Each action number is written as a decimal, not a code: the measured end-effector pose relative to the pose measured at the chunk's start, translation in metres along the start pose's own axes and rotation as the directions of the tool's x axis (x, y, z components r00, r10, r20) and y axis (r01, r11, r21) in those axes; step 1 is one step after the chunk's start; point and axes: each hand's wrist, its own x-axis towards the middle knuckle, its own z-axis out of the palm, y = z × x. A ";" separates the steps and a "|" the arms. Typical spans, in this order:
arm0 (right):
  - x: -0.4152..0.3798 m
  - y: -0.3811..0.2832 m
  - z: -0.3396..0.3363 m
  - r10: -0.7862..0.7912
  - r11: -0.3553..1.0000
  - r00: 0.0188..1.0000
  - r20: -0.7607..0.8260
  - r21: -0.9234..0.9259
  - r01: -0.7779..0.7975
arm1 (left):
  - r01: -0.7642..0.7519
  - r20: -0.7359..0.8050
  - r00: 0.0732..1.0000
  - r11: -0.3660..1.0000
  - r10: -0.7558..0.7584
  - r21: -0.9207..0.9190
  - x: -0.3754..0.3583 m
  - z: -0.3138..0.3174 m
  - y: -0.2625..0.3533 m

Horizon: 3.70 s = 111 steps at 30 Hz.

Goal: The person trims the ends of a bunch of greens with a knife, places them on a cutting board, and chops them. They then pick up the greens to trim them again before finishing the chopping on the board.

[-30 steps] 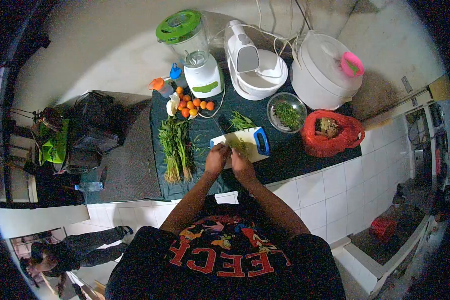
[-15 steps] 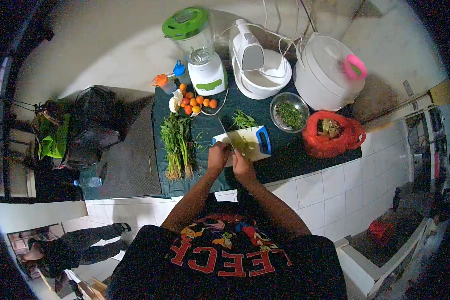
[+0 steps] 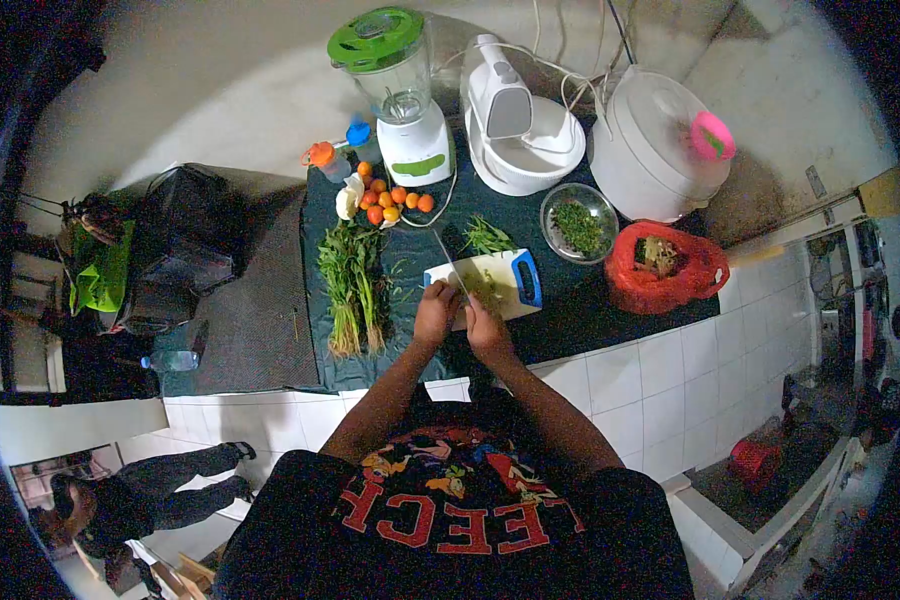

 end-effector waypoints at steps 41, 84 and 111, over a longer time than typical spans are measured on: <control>0.009 -0.002 0.003 0.026 1.000 0.997 0.077 -0.007 -0.025 | -0.189 0.089 0.981 0.951 0.172 0.245 -0.025 -0.029 -0.007; -0.038 0.030 -0.052 0.109 0.994 0.976 0.189 -0.024 -0.107 | -0.005 0.115 0.993 1.000 0.007 -0.014 0.009 -0.020 0.023; -0.004 0.028 -0.102 -0.161 0.841 0.956 0.244 -0.472 0.262 | -0.643 0.543 0.681 0.756 0.491 0.123 0.028 -0.048 0.052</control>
